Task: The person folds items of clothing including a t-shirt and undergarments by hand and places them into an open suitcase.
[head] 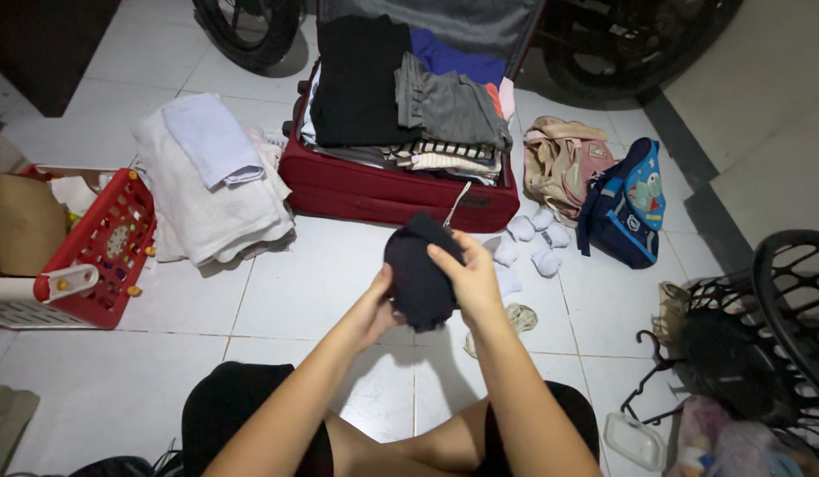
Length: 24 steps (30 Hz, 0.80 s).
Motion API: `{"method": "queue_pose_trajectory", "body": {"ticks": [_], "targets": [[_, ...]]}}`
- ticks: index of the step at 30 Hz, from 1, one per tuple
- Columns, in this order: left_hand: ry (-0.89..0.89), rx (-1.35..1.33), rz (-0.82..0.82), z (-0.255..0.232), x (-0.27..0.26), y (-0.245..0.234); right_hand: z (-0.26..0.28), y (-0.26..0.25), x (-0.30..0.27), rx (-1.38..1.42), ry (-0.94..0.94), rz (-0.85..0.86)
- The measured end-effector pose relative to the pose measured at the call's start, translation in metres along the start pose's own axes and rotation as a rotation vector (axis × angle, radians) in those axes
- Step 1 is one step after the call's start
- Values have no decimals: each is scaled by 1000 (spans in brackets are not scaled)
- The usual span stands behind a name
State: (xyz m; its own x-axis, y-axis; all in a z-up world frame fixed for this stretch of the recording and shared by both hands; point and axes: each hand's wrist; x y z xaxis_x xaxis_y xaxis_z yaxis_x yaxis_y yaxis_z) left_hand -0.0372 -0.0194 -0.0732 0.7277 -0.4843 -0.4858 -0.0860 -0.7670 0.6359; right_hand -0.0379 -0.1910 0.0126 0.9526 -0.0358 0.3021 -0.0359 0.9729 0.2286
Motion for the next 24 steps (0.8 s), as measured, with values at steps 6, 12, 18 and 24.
{"method": "queue_pose_trajectory", "body": {"ticks": [6,12,18,24], "targets": [[195,-176,128,0,0,1,-34,-18,-4,-49,39,-62],[310,-94,-63,-8,-5,13,-83,-42,-27,-18,412,-68],[285,-52,-68,7,16,17,-119,-52,-51,847,536,-6],[340,79,-211,14,54,33,-125,-102,-16,476,340,-183]]}}
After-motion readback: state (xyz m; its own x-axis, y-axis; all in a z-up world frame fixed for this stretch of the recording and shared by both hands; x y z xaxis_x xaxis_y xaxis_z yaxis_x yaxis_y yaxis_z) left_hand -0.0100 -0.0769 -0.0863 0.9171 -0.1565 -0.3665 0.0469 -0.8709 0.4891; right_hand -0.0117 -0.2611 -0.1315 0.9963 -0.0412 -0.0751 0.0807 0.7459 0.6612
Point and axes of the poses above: each hand's wrist, its own x-axis towards the middle knuckle, its own y-axis out of the palm, z = x × y, and after that the axes turned 11 degrees about -y, right-handed
